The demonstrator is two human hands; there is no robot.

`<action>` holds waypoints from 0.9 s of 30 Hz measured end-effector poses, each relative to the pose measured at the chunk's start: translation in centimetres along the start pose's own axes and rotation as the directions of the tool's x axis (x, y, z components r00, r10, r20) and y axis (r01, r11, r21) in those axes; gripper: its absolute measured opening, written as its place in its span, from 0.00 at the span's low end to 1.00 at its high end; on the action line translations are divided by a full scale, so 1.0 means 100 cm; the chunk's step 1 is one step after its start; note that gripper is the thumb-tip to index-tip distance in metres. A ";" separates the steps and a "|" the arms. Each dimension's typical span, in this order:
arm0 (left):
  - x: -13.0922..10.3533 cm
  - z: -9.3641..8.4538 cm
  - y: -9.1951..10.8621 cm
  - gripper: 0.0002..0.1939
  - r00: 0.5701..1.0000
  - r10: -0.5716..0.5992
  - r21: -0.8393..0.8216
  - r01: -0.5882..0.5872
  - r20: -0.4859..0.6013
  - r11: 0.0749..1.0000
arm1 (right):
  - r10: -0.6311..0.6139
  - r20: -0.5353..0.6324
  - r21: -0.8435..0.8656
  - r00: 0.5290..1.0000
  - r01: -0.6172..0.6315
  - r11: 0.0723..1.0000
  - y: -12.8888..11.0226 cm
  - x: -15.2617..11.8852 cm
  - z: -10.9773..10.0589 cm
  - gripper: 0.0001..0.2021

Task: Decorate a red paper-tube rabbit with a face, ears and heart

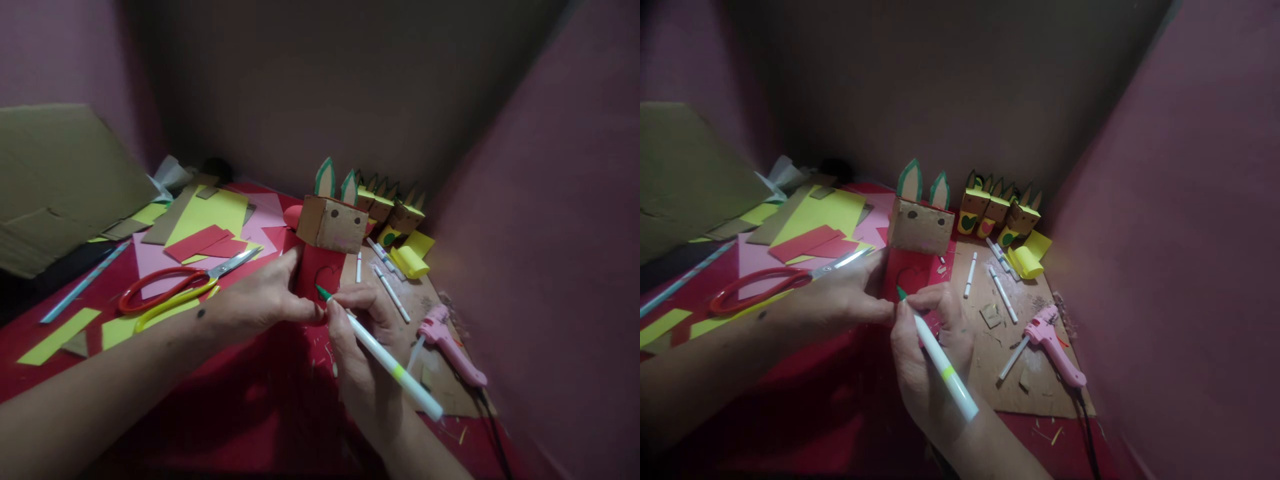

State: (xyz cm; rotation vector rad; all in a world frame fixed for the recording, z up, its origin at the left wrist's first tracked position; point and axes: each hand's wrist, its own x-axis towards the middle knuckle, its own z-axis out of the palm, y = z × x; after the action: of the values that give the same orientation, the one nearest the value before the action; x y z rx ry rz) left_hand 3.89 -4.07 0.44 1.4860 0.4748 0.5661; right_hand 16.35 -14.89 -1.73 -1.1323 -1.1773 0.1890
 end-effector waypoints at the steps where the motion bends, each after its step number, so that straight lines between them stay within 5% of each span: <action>1: 0.000 0.000 -0.001 0.29 1.000 -0.007 -0.006 0.007 0.003 1.000 | 0.000 -0.005 -0.007 1.000 0.000 1.000 0.000 0.000 0.000 0.03; 8: 0.001 -0.001 0.000 0.35 1.000 -0.007 -0.023 0.008 0.027 1.000 | -0.050 -0.046 -0.028 0.998 0.049 0.998 0.004 -0.002 0.001 0.05; 27: 0.000 0.003 0.004 0.31 0.999 -0.035 -0.071 0.034 -0.015 0.997 | -0.078 -0.064 -0.115 0.995 0.071 0.991 -0.002 -0.001 -0.005 0.08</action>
State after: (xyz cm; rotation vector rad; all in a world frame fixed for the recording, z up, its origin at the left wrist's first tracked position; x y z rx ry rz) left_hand 4.06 -4.27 0.82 1.4040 0.4872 0.5627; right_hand 16.66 -15.35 -1.60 -1.1820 -1.1790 0.0264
